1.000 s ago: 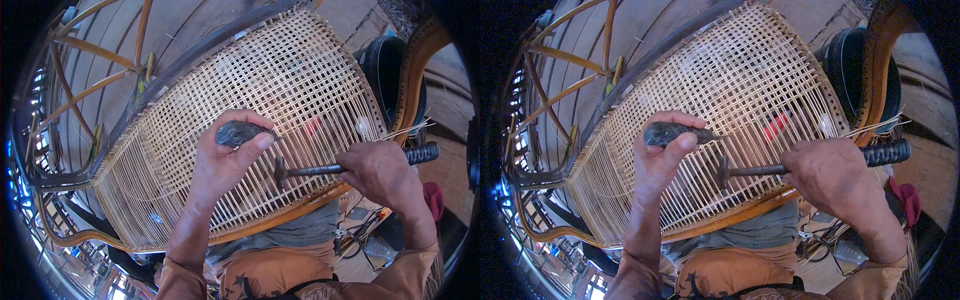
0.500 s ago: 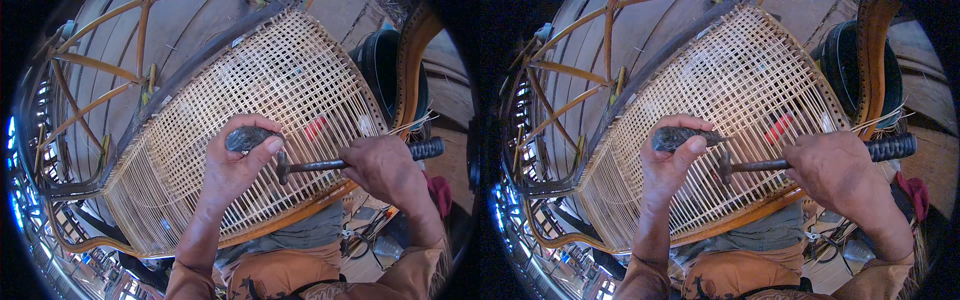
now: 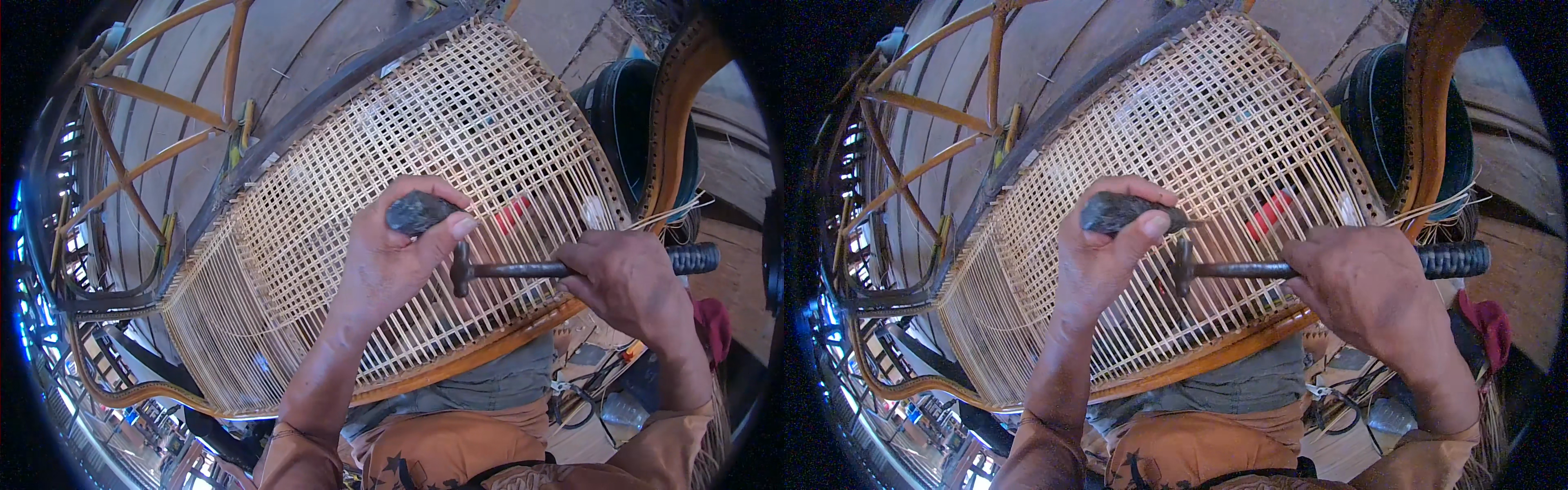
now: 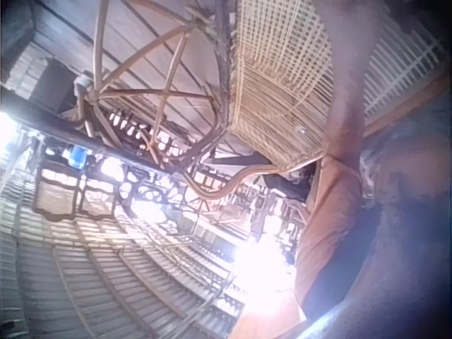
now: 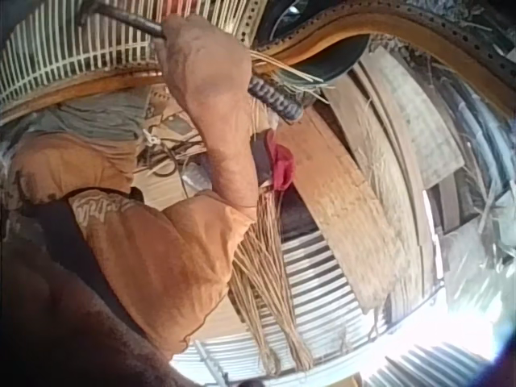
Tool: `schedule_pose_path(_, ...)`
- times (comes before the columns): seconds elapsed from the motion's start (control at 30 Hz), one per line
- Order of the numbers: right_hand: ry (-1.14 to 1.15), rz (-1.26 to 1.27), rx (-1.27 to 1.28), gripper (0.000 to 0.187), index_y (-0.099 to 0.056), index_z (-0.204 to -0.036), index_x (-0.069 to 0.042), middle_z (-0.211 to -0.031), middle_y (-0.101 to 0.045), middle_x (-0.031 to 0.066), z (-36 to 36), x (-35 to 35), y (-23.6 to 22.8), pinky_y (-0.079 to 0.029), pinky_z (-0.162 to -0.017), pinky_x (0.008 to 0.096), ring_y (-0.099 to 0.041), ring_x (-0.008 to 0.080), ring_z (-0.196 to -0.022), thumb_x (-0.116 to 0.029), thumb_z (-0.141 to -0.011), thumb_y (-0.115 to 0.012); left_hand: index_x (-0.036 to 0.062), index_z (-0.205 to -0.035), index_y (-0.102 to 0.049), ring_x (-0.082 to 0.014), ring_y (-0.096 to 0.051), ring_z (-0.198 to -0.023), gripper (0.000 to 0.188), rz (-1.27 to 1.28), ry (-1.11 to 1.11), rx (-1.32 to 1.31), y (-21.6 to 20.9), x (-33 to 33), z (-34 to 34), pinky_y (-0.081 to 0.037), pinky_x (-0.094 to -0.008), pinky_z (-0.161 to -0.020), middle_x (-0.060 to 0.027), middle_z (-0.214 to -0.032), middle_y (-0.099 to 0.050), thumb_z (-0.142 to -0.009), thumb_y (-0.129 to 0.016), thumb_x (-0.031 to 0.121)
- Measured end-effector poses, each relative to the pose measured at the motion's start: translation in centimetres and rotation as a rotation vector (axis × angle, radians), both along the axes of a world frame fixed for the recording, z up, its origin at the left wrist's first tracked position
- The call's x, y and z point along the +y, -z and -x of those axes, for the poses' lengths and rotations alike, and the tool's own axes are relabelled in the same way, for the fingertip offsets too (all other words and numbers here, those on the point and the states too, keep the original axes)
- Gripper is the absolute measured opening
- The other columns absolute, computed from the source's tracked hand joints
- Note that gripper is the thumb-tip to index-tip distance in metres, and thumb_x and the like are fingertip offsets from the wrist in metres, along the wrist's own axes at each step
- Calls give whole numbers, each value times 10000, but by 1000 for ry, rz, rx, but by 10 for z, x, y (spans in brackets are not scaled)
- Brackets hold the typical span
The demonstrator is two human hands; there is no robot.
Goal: Repairing or weaving a rattan bench using bamboo or rattan strips.
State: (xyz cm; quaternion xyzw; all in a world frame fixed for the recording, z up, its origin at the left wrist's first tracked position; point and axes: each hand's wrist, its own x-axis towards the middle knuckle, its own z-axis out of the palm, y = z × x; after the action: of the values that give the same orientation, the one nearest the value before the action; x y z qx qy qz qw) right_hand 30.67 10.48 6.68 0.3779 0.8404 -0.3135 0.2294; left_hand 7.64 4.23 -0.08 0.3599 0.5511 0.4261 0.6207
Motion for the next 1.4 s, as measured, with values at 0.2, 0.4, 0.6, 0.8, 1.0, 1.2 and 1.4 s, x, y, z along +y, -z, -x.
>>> schedule_pose_path(0.2,-19,44,7,152,-583,-854,-100,-757,-585,71,-7,-1,-3,-475,-643,407,-617,279,-746,-229,-802,-644,-6,-1008,-589,-110,-599,-881,264,-1,-28,-11,5,4,-6,-490,-244,-785,-70,-968,-628,-837,-698,163)
schedule_pose_path(0.4,60,-50,-17,175,-605,-882,-84,-740,-569,93,-9,2,2,-462,-637,403,-593,298,-744,-194,-761,-668,22,-984,-605,-91,-562,-841,209,-17,46,52,9,4,-5,-468,-235,-751,-29,-911,-602,-836,-698,137)
schedule_pose_path(0.6,-75,15,25,158,-579,-847,-98,-749,-580,76,-7,-1,-1,-477,-628,399,-606,282,-724,-240,-813,-638,28,-955,-599,-80,-542,-772,198,-73,68,75,11,0,-3,-452,-223,-695,-13,-839,-576,-832,-701,143)
schedule_pose_path(0.8,-23,-27,-5,150,-582,-847,-95,-742,-575,81,-10,-1,-6,-475,-623,409,-603,295,-719,-224,-803,-645,21,-989,-612,-105,-585,-879,211,0,-40,-103,3,4,-3,-482,-255,-801,-43,-949,-621,-848,-685,161)
schedule_pose_path(1.0,-21,-12,-40,139,-587,-853,-95,-744,-582,78,-11,2,-7,-480,-631,406,-609,286,-728,-214,-804,-641,21,-1003,-596,-103,-586,-883,209,12,-31,-178,16,13,-18,-480,-251,-805,-40,-946,-619,-841,-684,120)
schedule_pose_path(1.2,-43,-7,28,155,-579,-845,-89,-740,-578,81,-19,4,0,-479,-623,412,-608,285,-724,-222,-800,-645,23,-992,-610,-88,-574,-860,186,-69,98,57,12,16,-19,-476,-234,-769,-26,-936,-602,-840,-684,99)
schedule_pose_path(1.4,-59,-4,22,146,-581,-842,-89,-745,-574,88,-16,9,-8,-470,-628,415,-599,300,-723,-214,-800,-643,27,-1004,-612,-76,-568,-820,209,-66,47,-48,12,18,-24,-475,-228,-730,-11,-912,-601,-829,-696,101)
